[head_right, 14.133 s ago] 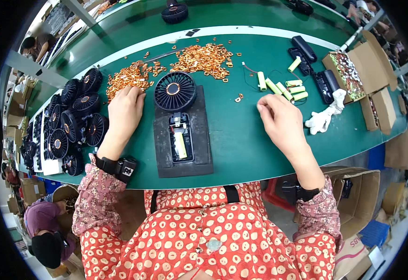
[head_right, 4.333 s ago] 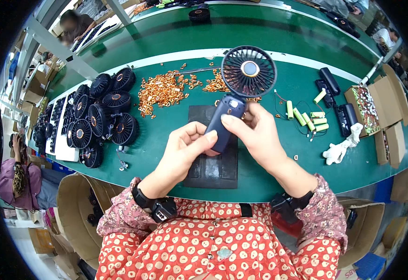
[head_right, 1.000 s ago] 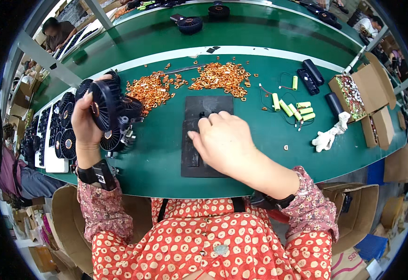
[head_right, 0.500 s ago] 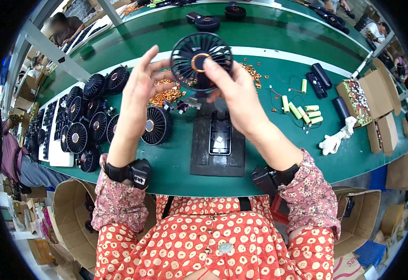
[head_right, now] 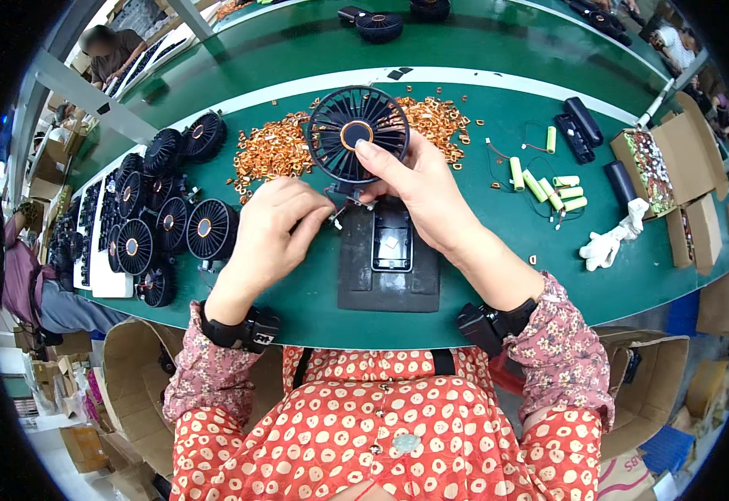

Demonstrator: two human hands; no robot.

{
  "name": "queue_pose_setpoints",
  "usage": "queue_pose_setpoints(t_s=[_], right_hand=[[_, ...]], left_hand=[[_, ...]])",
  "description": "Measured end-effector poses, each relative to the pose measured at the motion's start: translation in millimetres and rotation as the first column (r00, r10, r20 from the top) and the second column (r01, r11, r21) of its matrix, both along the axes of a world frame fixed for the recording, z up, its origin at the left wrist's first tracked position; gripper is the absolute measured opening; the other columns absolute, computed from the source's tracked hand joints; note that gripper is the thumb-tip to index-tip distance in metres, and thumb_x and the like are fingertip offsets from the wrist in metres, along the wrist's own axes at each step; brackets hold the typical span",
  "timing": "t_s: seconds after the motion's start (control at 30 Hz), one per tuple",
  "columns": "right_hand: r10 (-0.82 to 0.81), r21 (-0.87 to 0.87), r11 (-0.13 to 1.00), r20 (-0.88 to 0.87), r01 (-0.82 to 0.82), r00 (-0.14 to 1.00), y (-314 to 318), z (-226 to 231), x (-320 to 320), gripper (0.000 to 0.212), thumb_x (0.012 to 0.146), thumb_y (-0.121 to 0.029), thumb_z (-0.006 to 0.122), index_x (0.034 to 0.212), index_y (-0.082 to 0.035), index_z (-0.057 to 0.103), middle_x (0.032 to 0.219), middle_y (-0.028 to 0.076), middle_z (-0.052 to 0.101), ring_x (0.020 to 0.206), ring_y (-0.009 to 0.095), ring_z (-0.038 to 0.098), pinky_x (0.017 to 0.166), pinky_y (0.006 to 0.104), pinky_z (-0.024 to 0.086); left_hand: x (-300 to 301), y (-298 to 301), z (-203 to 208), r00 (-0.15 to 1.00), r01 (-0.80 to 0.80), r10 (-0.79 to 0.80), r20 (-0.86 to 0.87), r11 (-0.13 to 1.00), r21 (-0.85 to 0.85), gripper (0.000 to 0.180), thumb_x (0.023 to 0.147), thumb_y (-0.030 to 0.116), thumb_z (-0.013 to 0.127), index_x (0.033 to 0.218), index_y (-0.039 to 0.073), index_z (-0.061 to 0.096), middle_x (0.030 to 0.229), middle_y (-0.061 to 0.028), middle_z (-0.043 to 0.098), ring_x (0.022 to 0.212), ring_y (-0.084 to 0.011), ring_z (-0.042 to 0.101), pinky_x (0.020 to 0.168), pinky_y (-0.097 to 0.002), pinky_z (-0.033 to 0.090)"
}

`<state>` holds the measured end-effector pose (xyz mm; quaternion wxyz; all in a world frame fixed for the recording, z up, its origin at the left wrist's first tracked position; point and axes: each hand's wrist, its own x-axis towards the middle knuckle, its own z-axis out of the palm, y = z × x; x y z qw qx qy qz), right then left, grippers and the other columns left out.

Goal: Assembling the internal battery and circuit components of a portable electric fan.

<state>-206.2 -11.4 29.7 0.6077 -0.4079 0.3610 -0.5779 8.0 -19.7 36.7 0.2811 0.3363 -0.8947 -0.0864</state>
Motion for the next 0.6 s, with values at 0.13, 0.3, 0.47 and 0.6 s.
queue_pose_setpoints(t_s=[0.13, 0.3, 0.47, 0.6], right_hand=[[-0.061, -0.069, 0.995, 0.191, 0.075, 0.98, -13.0, 5.0, -4.6, 0.034, 0.099, -0.035, 0.06, 0.115, -0.005, 0.061, 0.103, 0.006, 0.07, 0.087, 0.014, 0.066, 0.072, 0.0313, 0.053], [0.003, 0.019, 1.0, 0.265, -0.008, 0.964, -17.2, -8.4, -20.3, 0.036, 0.099, -0.038, 0.06, 0.117, -0.007, 0.063, 0.102, 0.005, 0.07, 0.086, 0.014, 0.066, 0.071, 0.0304, 0.053], [-0.001, -0.011, 1.0, 0.246, 0.004, 0.969, -5.5, -6.5, -13.1, 0.041, 0.101, -0.043, 0.055, 0.122, -0.008, 0.059, 0.106, 0.006, 0.069, 0.086, 0.015, 0.065, 0.069, 0.0309, 0.052], [-0.027, -0.057, 0.997, 0.376, 0.052, 0.926, -5.7, 3.7, -40.6, 0.046, 0.101, -0.049, 0.049, 0.12, -0.01, 0.061, 0.105, 0.006, 0.069, 0.085, 0.016, 0.064, 0.067, 0.0328, 0.049]], left_hand=[[-3.6, 4.3, -7.6, 0.998, -0.069, 0.069, -0.004, 0.997, 0.031, 0.043, 0.079, 0.01, 0.073, 0.119, 0.005, 0.059, 0.108, -0.0134, 0.064, 0.102, -0.0321, 0.061, 0.088, -0.0423, 0.047], [16.9, 1.1, -10.0, 0.983, -0.179, 0.183, -0.015, 0.973, 0.143, 0.063, 0.076, 0.002, 0.067, 0.136, 0.009, 0.051, 0.104, -0.0076, 0.067, 0.1, -0.0277, 0.061, 0.089, -0.0387, 0.044], [24.9, 2.2, -7.8, 0.955, -0.201, 0.196, 0.222, 0.98, 0.0, 0.053, 0.075, -0.001, 0.059, 0.127, 0.007, 0.06, 0.099, -0.006, 0.068, 0.095, -0.0264, 0.061, 0.086, -0.0388, 0.045], [20.5, 4.2, -7.3, 0.968, -0.2, 0.212, 0.136, 0.975, -0.093, 0.025, 0.077, 0.002, 0.063, 0.101, 0.007, 0.069, 0.093, -0.0055, 0.066, 0.093, -0.0261, 0.06, 0.084, -0.0391, 0.044]])
